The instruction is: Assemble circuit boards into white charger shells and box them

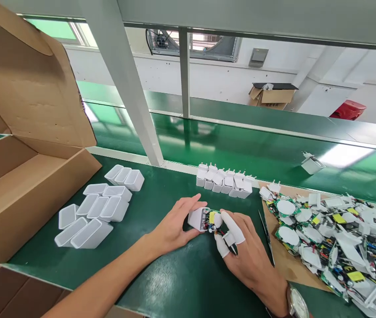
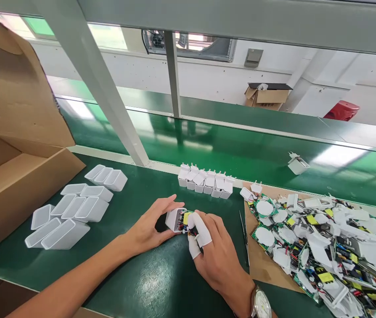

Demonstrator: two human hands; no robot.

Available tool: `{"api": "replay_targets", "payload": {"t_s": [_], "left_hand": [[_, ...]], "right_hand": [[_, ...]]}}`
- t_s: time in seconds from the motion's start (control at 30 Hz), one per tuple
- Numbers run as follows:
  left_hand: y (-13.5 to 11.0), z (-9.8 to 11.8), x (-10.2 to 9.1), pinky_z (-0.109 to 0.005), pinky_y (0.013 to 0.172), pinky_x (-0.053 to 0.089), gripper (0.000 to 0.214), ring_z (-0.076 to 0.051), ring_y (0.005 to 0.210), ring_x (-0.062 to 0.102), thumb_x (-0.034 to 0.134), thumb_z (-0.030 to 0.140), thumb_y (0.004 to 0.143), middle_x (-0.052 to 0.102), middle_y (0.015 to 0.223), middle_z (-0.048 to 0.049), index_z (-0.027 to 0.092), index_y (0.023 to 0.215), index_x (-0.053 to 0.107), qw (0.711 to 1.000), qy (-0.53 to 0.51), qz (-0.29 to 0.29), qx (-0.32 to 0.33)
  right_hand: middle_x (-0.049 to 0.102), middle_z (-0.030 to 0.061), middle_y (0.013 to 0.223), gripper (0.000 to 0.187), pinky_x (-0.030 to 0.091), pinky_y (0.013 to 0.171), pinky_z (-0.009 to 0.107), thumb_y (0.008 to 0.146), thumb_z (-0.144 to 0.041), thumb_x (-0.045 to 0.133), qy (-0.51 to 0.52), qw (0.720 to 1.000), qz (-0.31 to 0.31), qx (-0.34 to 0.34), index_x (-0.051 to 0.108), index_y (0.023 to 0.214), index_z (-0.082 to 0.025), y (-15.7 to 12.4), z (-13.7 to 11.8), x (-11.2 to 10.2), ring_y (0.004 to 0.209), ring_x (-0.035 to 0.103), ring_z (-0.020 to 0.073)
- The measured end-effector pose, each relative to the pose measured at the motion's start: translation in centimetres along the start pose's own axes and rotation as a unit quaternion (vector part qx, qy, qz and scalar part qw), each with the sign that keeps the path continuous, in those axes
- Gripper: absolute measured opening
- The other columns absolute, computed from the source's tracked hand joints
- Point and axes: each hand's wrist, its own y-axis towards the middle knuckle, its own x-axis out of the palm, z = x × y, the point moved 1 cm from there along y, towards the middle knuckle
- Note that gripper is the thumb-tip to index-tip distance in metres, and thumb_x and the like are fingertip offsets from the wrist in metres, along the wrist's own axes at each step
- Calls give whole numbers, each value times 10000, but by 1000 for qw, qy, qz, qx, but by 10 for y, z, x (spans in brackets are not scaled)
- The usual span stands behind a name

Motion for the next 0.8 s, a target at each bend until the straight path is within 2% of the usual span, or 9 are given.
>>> {"api": "replay_targets", "payload": {"t_s": [0.23,0.57,0.8], "left_hand": [[2,3,4,-530,1134,466,893,-294,1358,537,690,291,976,638,1438,-103,338,1646,102,1000,14,11,17],[3,3,5,-504,1143,459,927,-279,1360,539,742,308,949,638,1441,-88,347,1639,124,1000,9,2,-2],[4,3,7,-502,1130,476,916,-282,1359,557,752,306,942,634,1437,-116,310,1639,158,1000,0,12,7]], "right_hand": [[638,162,1303,735,615,909,522,955,-49,523,-7,1000,-12,6,241,1614,-214,-5,-1,5,1105,607,319],[640,156,1284,725,605,918,505,955,-50,519,-13,1000,-18,19,249,1613,-187,-4,-1,4,1114,583,321],[635,177,1295,680,605,900,507,965,-55,516,-23,999,-18,12,278,1596,-141,-3,-2,1,1112,572,324]]}}
